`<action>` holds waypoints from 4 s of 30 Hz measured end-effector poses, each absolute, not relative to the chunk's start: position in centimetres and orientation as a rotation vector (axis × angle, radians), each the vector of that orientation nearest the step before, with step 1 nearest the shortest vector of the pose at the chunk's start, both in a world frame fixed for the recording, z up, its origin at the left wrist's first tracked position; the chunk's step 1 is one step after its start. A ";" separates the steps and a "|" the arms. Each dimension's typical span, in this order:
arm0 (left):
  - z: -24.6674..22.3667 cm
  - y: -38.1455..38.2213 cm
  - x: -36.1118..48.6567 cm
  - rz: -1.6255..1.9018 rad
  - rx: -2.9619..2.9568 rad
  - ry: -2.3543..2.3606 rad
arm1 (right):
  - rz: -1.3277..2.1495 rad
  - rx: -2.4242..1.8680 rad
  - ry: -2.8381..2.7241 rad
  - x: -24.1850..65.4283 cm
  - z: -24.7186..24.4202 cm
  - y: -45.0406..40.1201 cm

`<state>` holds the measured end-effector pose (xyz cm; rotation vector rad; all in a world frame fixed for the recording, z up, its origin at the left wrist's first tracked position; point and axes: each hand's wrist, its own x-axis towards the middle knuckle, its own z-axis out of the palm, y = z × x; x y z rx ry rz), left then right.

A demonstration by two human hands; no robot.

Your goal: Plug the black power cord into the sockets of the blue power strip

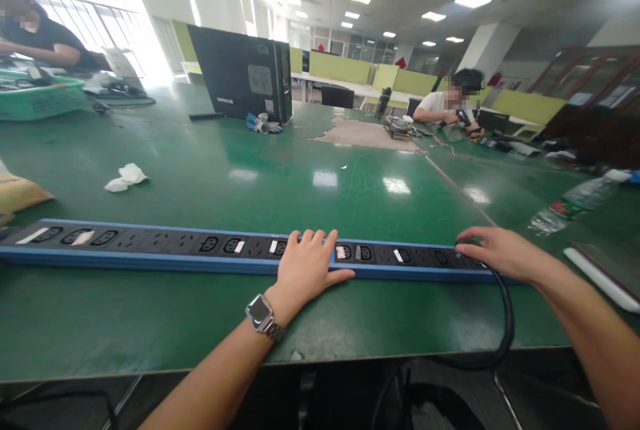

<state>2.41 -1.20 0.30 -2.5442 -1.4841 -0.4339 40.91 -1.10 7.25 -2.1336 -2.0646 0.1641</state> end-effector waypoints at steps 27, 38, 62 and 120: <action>2.7 -2.5 -2.8 -1.661 -2.269 -1.213 | 0.795 -1.253 -1.659 22.0 8.9 -5.3; 0.2 -0.8 -12.2 -1.146 -2.611 -1.540 | -0.338 -1.627 -1.832 31.8 -3.5 -3.4; 1.3 -0.5 -1.5 -1.079 -2.870 -1.410 | -0.506 -1.647 -1.793 30.8 -3.7 -3.6; 0.7 -0.6 1.9 -0.787 -2.694 -1.512 | 0.197 -1.891 -2.130 25.8 5.5 -2.1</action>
